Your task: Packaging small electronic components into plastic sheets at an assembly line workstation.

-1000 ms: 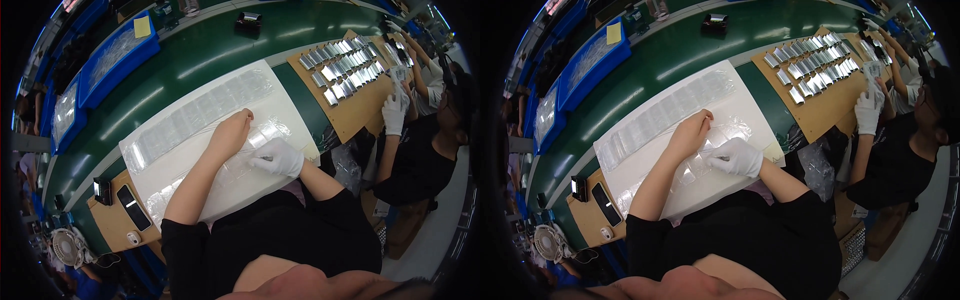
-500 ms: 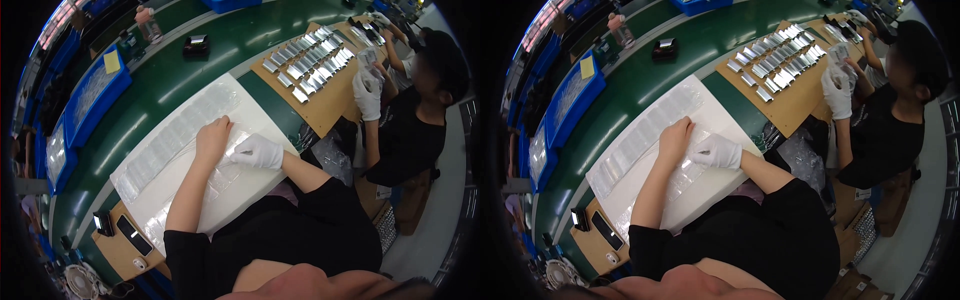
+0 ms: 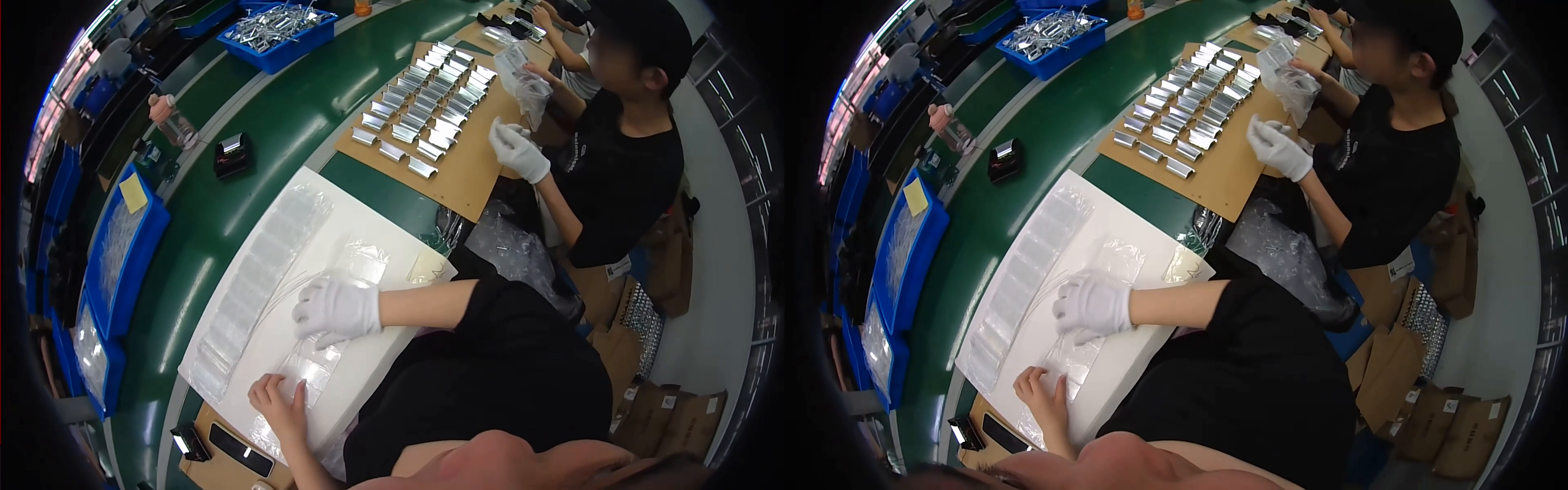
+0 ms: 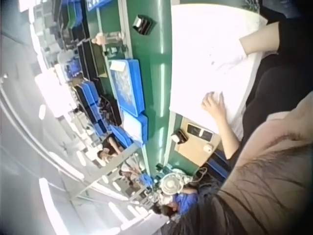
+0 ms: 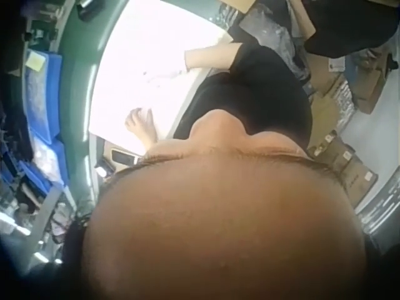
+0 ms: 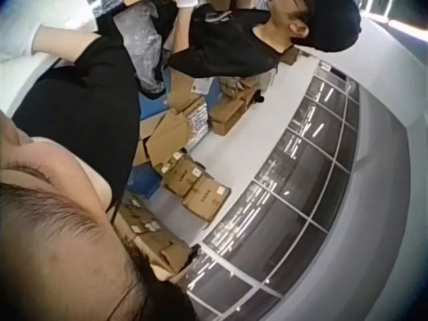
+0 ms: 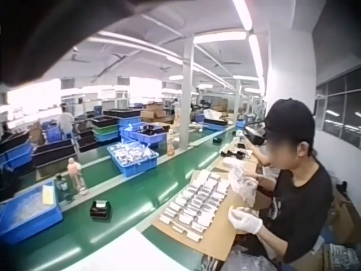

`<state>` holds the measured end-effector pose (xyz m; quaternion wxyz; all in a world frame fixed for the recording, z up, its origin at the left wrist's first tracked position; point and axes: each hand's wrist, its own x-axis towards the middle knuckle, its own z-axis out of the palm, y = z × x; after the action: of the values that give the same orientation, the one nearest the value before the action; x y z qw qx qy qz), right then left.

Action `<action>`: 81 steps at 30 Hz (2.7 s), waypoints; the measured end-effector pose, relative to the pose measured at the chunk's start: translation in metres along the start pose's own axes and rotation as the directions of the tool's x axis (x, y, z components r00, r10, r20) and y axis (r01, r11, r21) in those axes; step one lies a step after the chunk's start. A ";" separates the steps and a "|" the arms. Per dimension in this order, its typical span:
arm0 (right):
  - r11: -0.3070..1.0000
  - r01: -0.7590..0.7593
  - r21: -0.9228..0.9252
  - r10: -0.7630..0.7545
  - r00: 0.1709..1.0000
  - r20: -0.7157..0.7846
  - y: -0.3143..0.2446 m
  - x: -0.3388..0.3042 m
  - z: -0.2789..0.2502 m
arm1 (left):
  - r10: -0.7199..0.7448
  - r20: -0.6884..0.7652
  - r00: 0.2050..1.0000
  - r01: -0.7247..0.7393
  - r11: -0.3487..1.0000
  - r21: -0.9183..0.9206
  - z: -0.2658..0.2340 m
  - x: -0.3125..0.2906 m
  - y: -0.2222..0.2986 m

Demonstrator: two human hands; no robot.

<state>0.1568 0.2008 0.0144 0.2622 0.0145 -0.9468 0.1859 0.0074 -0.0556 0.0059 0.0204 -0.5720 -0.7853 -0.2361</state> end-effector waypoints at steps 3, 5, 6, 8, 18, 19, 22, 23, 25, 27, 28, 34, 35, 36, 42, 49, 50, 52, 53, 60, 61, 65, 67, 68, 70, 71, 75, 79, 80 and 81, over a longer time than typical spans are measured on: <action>0.998 0.054 -0.042 -0.049 0.993 0.103 -0.004 0.010 0.026 | -0.078 -0.034 0.996 0.079 0.997 0.019 0.007 -0.015 -0.008; 0.992 0.069 -0.104 -0.048 0.979 0.199 -0.006 0.018 0.037 | -0.104 -0.081 0.991 0.106 0.994 0.011 0.013 -0.019 -0.011; 0.987 0.081 -0.136 -0.046 0.968 0.246 -0.007 0.021 0.041 | -0.117 -0.107 0.987 0.118 0.993 0.006 0.015 -0.019 -0.012; 0.993 0.090 -0.077 -0.066 0.961 0.269 -0.008 0.022 0.044 | -0.165 -0.100 0.981 0.167 0.986 0.007 0.018 -0.025 -0.019; 0.998 -0.065 -0.022 0.067 0.861 0.504 0.016 0.026 0.008 | -0.081 -0.165 0.983 0.085 0.996 0.017 -0.022 -0.016 -0.023; 0.999 -0.044 -0.001 0.038 0.859 0.510 0.016 0.022 0.007 | -0.105 -0.172 0.980 0.112 0.993 0.031 -0.022 -0.017 -0.028; 0.994 -0.096 0.049 0.068 0.912 0.405 0.014 0.018 0.013 | -0.067 -0.161 0.985 0.098 0.976 0.194 -0.018 -0.030 -0.045; 0.992 -0.100 0.073 0.061 0.909 0.413 0.015 0.023 0.020 | -0.186 -0.146 0.972 0.185 0.983 -0.023 -0.023 -0.029 -0.048; 0.986 -0.110 0.129 0.052 0.920 0.389 0.016 0.020 0.021 | -0.338 -0.123 0.933 0.311 0.930 -0.196 -0.023 -0.021 -0.047; 0.989 -0.134 0.059 0.103 0.926 0.363 0.013 0.022 0.022 | -0.248 -0.182 0.952 0.220 0.963 -0.158 -0.019 -0.015 -0.058; 0.993 -0.113 -0.019 0.112 0.918 0.380 0.011 0.023 0.020 | -0.227 -0.162 0.960 0.208 0.970 -0.127 -0.025 -0.015 -0.058; 0.995 -0.093 0.026 0.085 0.973 0.217 0.027 0.012 0.017 | -0.142 -0.108 0.984 0.143 0.990 0.005 -0.041 -0.026 -0.061; 0.997 -0.074 0.012 0.070 0.977 0.200 0.031 0.010 0.017 | -0.107 -0.108 0.988 0.115 0.991 0.066 -0.040 -0.029 -0.063; 0.998 -0.056 -0.001 0.055 0.982 0.183 0.034 0.008 0.016 | -0.073 -0.105 0.992 0.086 0.988 0.127 -0.040 -0.031 -0.064; 0.983 -0.159 0.093 0.134 0.963 0.233 0.043 0.001 -0.004 | -0.499 0.483 0.719 0.692 0.577 -0.434 -0.059 -0.017 -0.058; 0.995 -0.080 -0.062 0.092 0.972 0.215 0.034 0.005 -0.045 | -0.323 0.221 0.920 0.380 0.870 -0.313 -0.055 -0.030 -0.048; 0.994 -0.030 -0.109 0.049 0.984 0.173 0.037 0.005 -0.046 | -0.449 0.231 0.863 0.504 0.793 -0.343 -0.058 -0.032 -0.046; 0.986 0.005 -0.169 0.018 0.991 0.132 0.049 -0.005 -0.051 | -0.550 0.260 0.793 0.608 0.703 -0.368 -0.056 -0.034 -0.048; 0.988 -0.047 -0.145 0.066 0.989 0.130 0.058 -0.012 -0.048 | -0.567 0.281 0.775 0.628 0.636 -0.448 -0.055 -0.036 -0.051; 0.809 -0.528 0.259 0.481 0.847 0.228 0.066 -0.021 -0.054 | -0.541 0.383 0.749 0.587 0.275 -0.761 -0.059 -0.048 -0.082; 0.704 -0.617 0.351 0.550 0.787 0.280 0.064 -0.018 -0.057 | -0.519 0.386 0.763 0.561 0.233 -0.794 -0.060 -0.048 -0.083; 0.482 -0.809 0.337 0.627 0.587 0.512 0.070 -0.010 -0.073 | -0.554 0.248 0.795 0.385 0.145 -0.911 -0.062 -0.046 -0.076; 0.401 -0.860 0.316 0.635 0.509 0.581 0.067 -0.005 -0.081 | -0.557 0.134 0.819 0.268 0.166 -0.949 -0.066 -0.044 -0.073; 0.552 -0.763 0.336 0.612 0.645 0.458 0.063 -0.003 -0.086 | -0.544 0.066 0.836 0.215 0.215 -0.953 -0.071 -0.044 -0.070; 0.806 -0.514 0.294 0.477 0.858 0.193 0.054 -0.002 -0.096 | -0.511 -0.101 0.854 0.123 0.385 -0.915 -0.087 -0.037 -0.054; 0.898 -0.372 0.235 0.367 0.928 0.067 0.051 -0.002 -0.098 | -0.453 -0.259 0.853 0.033 0.542 -0.840 -0.091 -0.037 -0.048; 0.975 0.093 -0.204 -0.066 0.988 0.138 0.039 -0.018 -0.112 | -0.132 -0.349 0.928 0.042 0.966 -0.255 -0.098 -0.059 -0.041; 0.932 0.223 -0.286 -0.153 0.956 0.250 0.039 -0.056 -0.086 | 0.034 -0.197 0.980 -0.010 0.993 0.121 -0.067 -0.071 -0.031; 0.942 0.213 -0.258 -0.139 0.951 0.275 0.041 -0.068 -0.075 | -0.019 -0.105 0.994 0.032 0.992 0.125 -0.059 -0.071 -0.021; 0.952 0.201 -0.233 -0.126 0.946 0.300 0.041 -0.075 -0.070 | -0.071 -0.012 0.997 0.072 0.989 0.133 -0.052 -0.070 -0.013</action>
<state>0.2506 0.2593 0.0186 0.1390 0.0853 -0.9860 0.0334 0.0076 -0.1416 0.0259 0.0530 -0.5400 -0.8192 -0.1858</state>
